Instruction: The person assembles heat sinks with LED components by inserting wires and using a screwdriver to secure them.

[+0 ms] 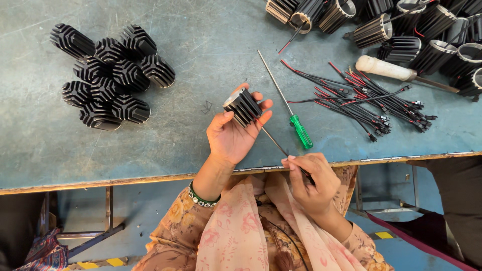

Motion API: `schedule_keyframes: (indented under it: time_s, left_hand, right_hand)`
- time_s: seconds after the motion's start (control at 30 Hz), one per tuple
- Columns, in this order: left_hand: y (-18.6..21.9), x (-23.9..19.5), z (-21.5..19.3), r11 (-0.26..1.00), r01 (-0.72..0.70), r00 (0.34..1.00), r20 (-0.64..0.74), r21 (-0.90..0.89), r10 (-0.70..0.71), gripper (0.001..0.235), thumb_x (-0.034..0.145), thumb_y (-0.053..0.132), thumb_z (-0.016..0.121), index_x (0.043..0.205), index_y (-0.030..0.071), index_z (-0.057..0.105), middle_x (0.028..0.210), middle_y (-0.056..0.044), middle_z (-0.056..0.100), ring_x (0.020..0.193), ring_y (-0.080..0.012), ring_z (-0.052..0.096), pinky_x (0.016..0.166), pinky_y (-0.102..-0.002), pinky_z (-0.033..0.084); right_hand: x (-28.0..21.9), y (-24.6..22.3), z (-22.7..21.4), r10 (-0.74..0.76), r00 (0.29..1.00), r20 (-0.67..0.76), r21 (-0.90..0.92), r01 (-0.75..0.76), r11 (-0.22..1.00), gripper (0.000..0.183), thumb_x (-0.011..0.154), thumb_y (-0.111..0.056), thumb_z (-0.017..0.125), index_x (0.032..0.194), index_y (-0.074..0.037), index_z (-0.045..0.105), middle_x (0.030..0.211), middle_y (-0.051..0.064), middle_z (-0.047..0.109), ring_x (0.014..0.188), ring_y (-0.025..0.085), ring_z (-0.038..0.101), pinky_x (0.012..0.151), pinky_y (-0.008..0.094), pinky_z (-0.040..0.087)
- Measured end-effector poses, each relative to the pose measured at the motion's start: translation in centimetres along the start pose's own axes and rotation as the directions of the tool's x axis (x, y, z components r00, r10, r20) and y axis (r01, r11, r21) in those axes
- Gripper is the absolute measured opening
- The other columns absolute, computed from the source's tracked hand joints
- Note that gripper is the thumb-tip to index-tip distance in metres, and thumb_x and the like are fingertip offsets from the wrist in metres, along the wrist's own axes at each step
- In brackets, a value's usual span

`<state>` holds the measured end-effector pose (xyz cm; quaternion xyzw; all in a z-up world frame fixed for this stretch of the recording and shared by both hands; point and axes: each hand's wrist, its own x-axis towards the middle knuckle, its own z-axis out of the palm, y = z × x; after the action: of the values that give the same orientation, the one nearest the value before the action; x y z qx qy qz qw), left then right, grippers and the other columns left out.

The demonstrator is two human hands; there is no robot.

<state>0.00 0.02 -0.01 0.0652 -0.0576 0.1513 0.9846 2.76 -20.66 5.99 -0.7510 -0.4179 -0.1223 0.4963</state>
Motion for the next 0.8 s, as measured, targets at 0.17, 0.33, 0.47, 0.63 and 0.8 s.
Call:
schedule_keyframes:
  time_s: [0.17, 0.33, 0.47, 0.63, 0.8]
  left_hand:
    - [0.09, -0.03, 0.07, 1.000, 0.006, 1.000, 0.000, -0.003, -0.006, 0.064, 0.093, 0.019, 0.068, 0.152, 0.006, 0.045, 0.140, -0.018, 0.061, 0.137, -0.0405, 0.055, 0.121, -0.051, 0.043]
    - [0.10, -0.02, -0.03, 1.000, 0.004, 1.000, 0.003, -0.004, -0.004, 0.064, 0.094, 0.019, 0.068, 0.152, 0.006, 0.046, 0.140, -0.019, 0.061, 0.136, -0.0404, 0.056, 0.121, -0.051, 0.043]
    - [0.03, 0.00, -0.18, 1.000, -0.003, 1.000, 0.013, -0.003, 0.003, 0.063, 0.094, 0.019, 0.068, 0.152, 0.006, 0.046, 0.140, -0.019, 0.061, 0.136, -0.0404, 0.056, 0.121, -0.051, 0.043]
    - [0.14, 0.00, -0.03, 1.000, 0.005, 1.000, 0.000, 0.003, -0.005, 0.065, 0.093, 0.019, 0.068, 0.153, 0.007, 0.046, 0.140, -0.018, 0.061, 0.136, -0.0401, 0.055, 0.121, -0.051, 0.043]
    - [0.12, -0.03, 0.00, 1.000, 0.006, 1.000, -0.006, 0.007, -0.006, 0.065, 0.093, 0.019, 0.069, 0.152, 0.007, 0.046, 0.139, -0.018, 0.061, 0.136, -0.0401, 0.056, 0.121, -0.051, 0.044]
  right_hand:
    - [-0.13, 0.09, -0.15, -0.018, 1.000, -0.008, 0.017, 0.018, 1.000, 0.017, 0.092, 0.007, 0.069, 0.107, -0.001, 0.066, 0.090, 0.007, 0.076, 0.080, 0.021, 0.068, 0.079, 0.032, 0.054]
    - [-0.03, 0.19, 0.32, -0.019, 1.000, 0.003, -0.001, 0.019, 1.000, 0.017, 0.092, 0.007, 0.071, 0.106, -0.001, 0.066, 0.089, 0.007, 0.076, 0.080, 0.022, 0.068, 0.076, 0.031, 0.054]
    - [-0.02, 0.08, 0.37, -0.015, 1.000, 0.012, -0.015, 0.016, 1.000, 0.017, 0.091, 0.007, 0.071, 0.105, -0.001, 0.067, 0.089, 0.007, 0.075, 0.080, 0.022, 0.068, 0.077, 0.031, 0.054]
    - [-0.01, 0.05, 0.10, -0.007, 1.000, 0.012, 0.011, 0.007, 1.000, 0.018, 0.091, 0.008, 0.069, 0.106, -0.001, 0.067, 0.089, 0.007, 0.076, 0.079, 0.021, 0.068, 0.077, 0.030, 0.054]
    - [-0.10, 0.20, 0.36, -0.017, 1.000, -0.001, 0.015, 0.017, 1.000, 0.017, 0.092, 0.008, 0.069, 0.106, -0.001, 0.066, 0.090, 0.007, 0.076, 0.080, 0.022, 0.068, 0.078, 0.031, 0.055]
